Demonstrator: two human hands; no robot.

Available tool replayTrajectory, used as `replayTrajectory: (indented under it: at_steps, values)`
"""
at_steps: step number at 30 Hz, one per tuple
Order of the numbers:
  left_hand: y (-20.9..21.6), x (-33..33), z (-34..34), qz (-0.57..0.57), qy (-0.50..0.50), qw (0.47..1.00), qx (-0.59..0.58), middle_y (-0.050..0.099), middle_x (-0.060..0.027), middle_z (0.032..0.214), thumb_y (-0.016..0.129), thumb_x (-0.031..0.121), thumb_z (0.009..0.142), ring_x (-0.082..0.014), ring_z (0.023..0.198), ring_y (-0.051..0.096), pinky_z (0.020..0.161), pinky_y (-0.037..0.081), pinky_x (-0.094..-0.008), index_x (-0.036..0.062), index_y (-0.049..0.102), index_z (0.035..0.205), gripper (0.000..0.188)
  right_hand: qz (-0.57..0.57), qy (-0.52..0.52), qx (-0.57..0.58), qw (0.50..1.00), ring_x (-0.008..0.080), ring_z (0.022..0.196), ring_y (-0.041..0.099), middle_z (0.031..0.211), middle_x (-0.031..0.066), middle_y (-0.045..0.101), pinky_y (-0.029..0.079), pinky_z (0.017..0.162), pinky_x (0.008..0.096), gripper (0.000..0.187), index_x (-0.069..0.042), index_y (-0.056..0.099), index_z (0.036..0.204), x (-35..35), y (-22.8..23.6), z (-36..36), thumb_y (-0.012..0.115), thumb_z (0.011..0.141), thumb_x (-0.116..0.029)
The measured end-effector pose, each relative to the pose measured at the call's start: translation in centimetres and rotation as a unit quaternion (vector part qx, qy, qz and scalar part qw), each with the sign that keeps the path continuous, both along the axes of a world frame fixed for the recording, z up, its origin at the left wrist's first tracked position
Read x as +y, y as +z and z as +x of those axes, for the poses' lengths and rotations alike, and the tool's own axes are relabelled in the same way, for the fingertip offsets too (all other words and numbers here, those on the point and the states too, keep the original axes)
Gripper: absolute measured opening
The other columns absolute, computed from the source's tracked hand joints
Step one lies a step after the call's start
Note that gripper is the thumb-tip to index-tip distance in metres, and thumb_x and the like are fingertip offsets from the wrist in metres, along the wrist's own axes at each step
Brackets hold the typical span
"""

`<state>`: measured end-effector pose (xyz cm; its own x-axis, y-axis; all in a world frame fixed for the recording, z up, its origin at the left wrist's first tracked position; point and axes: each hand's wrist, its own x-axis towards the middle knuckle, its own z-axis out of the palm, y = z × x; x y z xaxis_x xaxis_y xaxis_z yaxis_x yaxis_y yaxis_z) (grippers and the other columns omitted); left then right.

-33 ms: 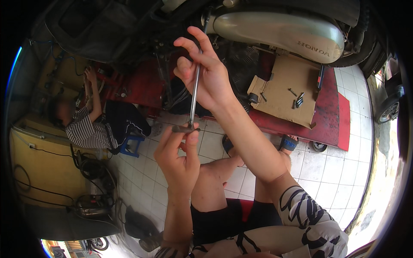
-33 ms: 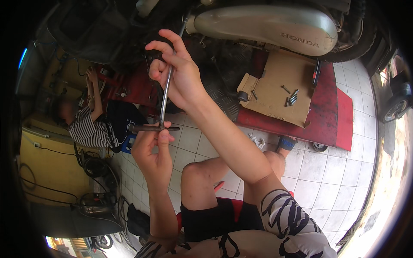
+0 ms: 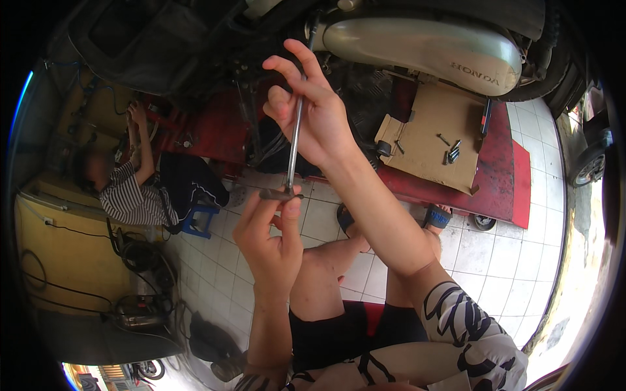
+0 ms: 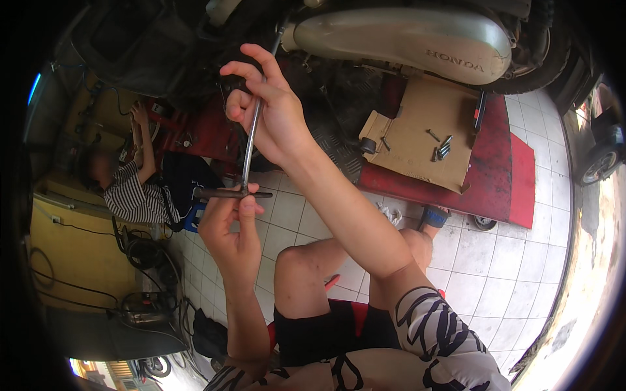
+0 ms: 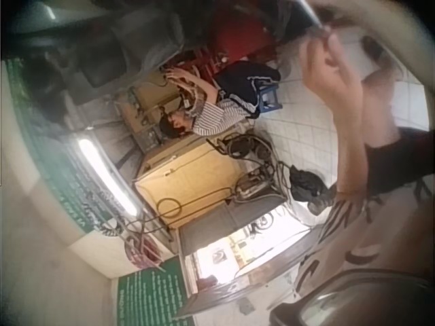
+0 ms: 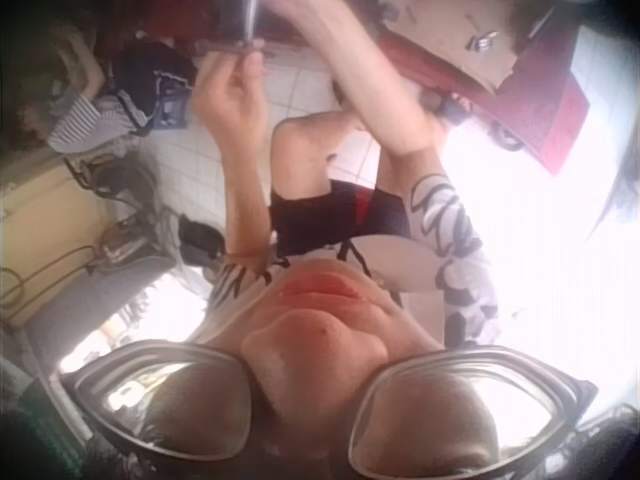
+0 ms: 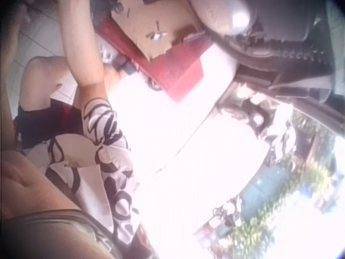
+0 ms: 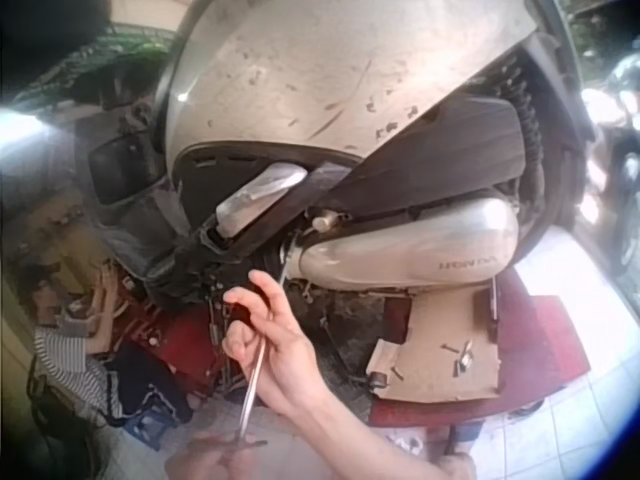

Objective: The person assembles a socket wrench by attaching an extension and a socket to a T-handle, then moves the assembled tool toward the engine of a motorcycle.

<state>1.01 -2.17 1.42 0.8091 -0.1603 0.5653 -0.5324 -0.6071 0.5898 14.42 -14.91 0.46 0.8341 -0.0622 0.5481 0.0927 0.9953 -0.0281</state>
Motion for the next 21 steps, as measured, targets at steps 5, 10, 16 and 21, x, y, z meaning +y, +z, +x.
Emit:
replayTrajectory:
  at_steps: [5, 10, 16, 21]
  values:
    - [0.6, 0.0, 0.0, 0.012, -0.009, 1.0, -0.017, 0.067, -0.0075, 0.091, 0.06, 0.009, 0.098, -0.0123, 0.068, 0.063, 0.056, 0.045, -0.0226, -0.0016, 0.069, 0.102, 0.015, -0.023, 0.013, -0.009, 1.0, 0.0199, 0.07, 0.057, 0.127, 0.0136, 0.057, 0.045, 0.066, 0.0321, 0.046, -0.016, 0.037, 0.145, -0.2, 0.2, 0.0, 0.041, 0.1, -0.008]
    - [1.1, 0.0, 0.5, -0.02, -0.007, 0.999, -0.032, 0.067, -0.0064, 0.093, 0.057, 0.014, 0.102, -0.0097, 0.067, 0.062, 0.056, 0.042, -0.0212, -0.002, 0.066, 0.101, 0.019, -0.067, 0.014, -0.03, 0.997, 0.0208, 0.073, 0.054, 0.135, 0.0147, 0.053, 0.044, 0.07, 0.0321, 0.05, -0.02, 0.035, 0.15, -0.4, 0.4, -0.4, 0.044, 0.101, -0.016]
    - [3.4, 0.3, 0.9, -0.026, 0.035, 0.998, -0.051, 0.066, -0.0047, 0.092, 0.058, 0.018, 0.101, -0.0081, 0.064, 0.058, 0.055, 0.037, -0.0208, -0.0004, 0.066, 0.097, 0.021, -0.095, -0.014, -0.047, 0.994, 0.0257, 0.087, 0.063, 0.137, 0.0177, 0.051, 0.049, 0.074, 0.0317, 0.051, -0.018, 0.034, 0.15, -0.4, 0.7, -0.8, 0.044, 0.101, -0.018]
    - [4.3, 1.4, 2.0, 0.043, 0.065, 0.99, -0.116, 0.066, -0.0064, 0.094, 0.059, 0.01, 0.1, -0.0088, 0.064, 0.057, 0.056, 0.042, -0.022, -0.0042, 0.066, 0.099, 0.016, -0.175, -0.082, -0.032, 0.981, 0.0226, 0.086, 0.065, 0.131, 0.0171, 0.057, 0.051, 0.072, 0.0297, 0.048, -0.011, 0.037, 0.148, -0.6, 0.7, -0.5, 0.045, 0.101, -0.016]
